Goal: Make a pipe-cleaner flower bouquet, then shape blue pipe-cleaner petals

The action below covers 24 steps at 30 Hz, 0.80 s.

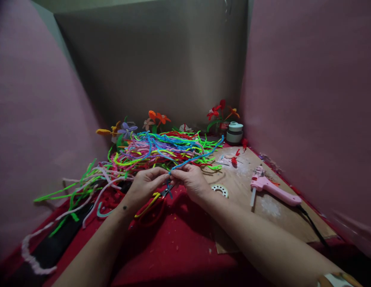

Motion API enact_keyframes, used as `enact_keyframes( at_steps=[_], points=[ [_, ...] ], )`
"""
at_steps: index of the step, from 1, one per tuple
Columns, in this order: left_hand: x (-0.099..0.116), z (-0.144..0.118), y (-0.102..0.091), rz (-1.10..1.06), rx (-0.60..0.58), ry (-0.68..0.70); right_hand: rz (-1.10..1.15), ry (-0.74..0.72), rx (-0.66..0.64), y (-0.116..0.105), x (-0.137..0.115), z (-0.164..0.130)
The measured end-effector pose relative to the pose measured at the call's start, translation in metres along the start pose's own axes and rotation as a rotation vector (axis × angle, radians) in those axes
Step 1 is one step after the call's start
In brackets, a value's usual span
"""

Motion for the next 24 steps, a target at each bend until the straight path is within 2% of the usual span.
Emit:
enact_keyframes(
  at_steps=[4, 9, 13, 15, 17, 21, 24],
  points=[
    [0.004, -0.002, 0.001, 0.139, 0.005, 0.091, -0.075, -0.038, 0.013, 0.000, -0.002, 0.000],
    [0.011, -0.005, 0.004, 0.384, 0.072, 0.220, -0.084, -0.059, -0.003, 0.002, -0.003, -0.003],
    [0.008, -0.004, 0.001, 0.323, 0.044, 0.182, -0.105, -0.105, 0.031, -0.001, -0.006, -0.003],
    [0.002, -0.002, -0.006, 0.253, -0.027, 0.105, -0.096, -0.095, 0.040, -0.002, -0.007, -0.002],
    [-0.006, -0.001, -0.012, 0.316, -0.139, 0.018, -0.097, -0.064, 0.055, -0.004, -0.009, 0.001],
    [-0.028, -0.007, -0.012, 0.832, -0.470, -0.053, -0.053, 0.005, 0.098, -0.008, -0.015, 0.004],
    [-0.039, -0.013, -0.004, 0.965, -0.531, -0.070, -0.021, 0.018, 0.064, -0.004, -0.025, 0.003]
  ],
)
Point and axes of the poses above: each hand's wrist, its own z-axis towards the middle knuckle, its own y-axis out of the palm, x = y × z, the point moved 6 cm from there along z, towards the middle knuckle, and after that the axes turned 8 degrees about z, right-handed, at the moved point
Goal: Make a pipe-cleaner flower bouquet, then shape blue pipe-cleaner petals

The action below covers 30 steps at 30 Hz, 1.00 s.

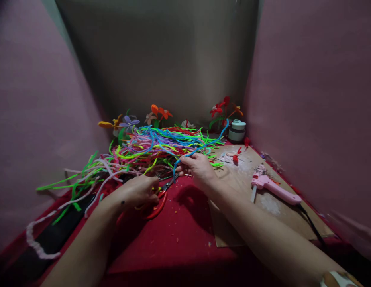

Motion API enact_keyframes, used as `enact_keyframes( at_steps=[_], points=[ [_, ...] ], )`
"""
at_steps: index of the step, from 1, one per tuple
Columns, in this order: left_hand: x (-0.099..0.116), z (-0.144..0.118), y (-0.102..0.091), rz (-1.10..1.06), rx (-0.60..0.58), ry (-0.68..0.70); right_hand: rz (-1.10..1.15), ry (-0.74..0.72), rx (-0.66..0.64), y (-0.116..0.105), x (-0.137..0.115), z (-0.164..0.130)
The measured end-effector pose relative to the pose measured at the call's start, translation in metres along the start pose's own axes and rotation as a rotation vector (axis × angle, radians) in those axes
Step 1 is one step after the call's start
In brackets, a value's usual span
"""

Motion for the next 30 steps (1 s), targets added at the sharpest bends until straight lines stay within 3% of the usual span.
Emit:
enact_keyframes(
  at_steps=[5, 11, 19, 30],
  points=[
    [0.012, -0.003, 0.010, 0.010, -0.002, 0.057, -0.030, 0.039, 0.004, -0.003, -0.008, -0.003],
    [0.013, -0.009, 0.004, 0.026, -0.008, 0.110, 0.031, -0.006, 0.042, -0.025, -0.004, 0.002],
    [-0.003, -0.006, -0.008, 0.054, 0.062, -0.008, 0.132, 0.060, -0.064, -0.031, -0.005, 0.006],
    [0.012, -0.009, -0.022, -0.309, 0.205, 0.101, 0.180, 0.071, -0.063, -0.029, -0.006, 0.003]
  ],
)
Point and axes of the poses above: each hand's wrist, its own z-axis towards the middle knuckle, its own y-axis out of the palm, x = y × z, the point moved 6 cm from there along z, towards the middle knuckle, and after that the axes turned 8 degrees about z, right-handed, at the moved point
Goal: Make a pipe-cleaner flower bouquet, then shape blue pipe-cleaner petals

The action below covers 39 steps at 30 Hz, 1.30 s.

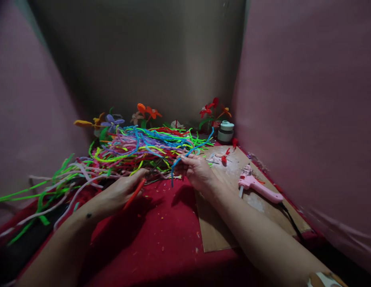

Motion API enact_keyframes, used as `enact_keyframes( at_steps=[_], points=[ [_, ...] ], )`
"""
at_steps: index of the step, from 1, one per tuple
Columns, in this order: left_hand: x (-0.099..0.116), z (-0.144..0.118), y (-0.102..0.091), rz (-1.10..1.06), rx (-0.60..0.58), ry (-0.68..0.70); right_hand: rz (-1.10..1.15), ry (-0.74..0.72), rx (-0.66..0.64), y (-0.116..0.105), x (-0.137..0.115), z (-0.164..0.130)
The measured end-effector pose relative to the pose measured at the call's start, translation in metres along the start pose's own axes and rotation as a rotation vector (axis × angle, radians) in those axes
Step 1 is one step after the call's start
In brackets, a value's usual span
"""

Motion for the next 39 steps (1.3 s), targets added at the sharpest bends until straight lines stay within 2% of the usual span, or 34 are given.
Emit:
enact_keyframes(
  at_steps=[4, 12, 21, 39],
  points=[
    [0.006, 0.000, 0.005, -0.041, 0.046, 0.080, 0.010, -0.006, -0.012, 0.003, 0.001, -0.001],
    [0.009, -0.001, 0.008, 0.031, 0.029, 0.065, 0.014, -0.097, 0.091, 0.001, -0.001, -0.002],
    [0.007, 0.002, 0.011, 0.107, 0.078, 0.073, 0.038, -0.087, 0.129, 0.002, -0.001, -0.002],
    [0.010, 0.002, 0.014, 0.265, 0.079, 0.037, -0.031, -0.056, 0.095, 0.003, 0.002, -0.004]
  ],
)
Point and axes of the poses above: each hand's wrist, its own z-axis towards the middle knuckle, its own y-axis out of the palm, x = y × z, the point moved 6 cm from there along z, towards the middle knuckle, and after that the axes turned 8 degrees about z, right-handed, at the moved point
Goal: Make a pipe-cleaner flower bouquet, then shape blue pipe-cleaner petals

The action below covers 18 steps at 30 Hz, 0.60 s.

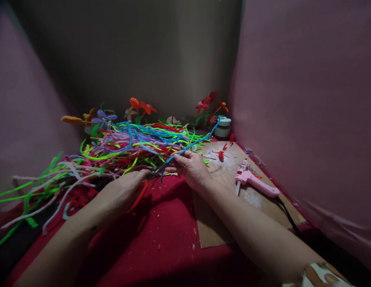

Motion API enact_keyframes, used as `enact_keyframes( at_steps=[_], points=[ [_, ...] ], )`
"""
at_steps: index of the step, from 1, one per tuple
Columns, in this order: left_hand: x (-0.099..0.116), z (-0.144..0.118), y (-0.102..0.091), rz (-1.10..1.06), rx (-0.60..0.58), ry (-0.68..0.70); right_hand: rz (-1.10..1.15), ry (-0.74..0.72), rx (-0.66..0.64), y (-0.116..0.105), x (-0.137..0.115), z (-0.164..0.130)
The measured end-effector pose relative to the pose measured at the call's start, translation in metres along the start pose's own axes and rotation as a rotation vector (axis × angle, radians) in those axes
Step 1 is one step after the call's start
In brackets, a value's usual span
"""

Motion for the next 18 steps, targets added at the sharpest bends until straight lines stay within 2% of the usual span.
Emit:
enact_keyframes(
  at_steps=[18],
  points=[
    [0.0036, 0.0001, 0.0004, 0.047, -0.010, -0.028, 0.010, -0.013, 0.012, -0.0016, 0.0009, 0.0023]
  ],
)
Point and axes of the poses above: each hand's wrist, its own z-axis towards the middle knuckle, its own y-axis out of the palm, x = y × z, the point moved 6 cm from there along z, towards the middle knuckle, and after that the axes turned 8 degrees about z, right-handed, at the moved point
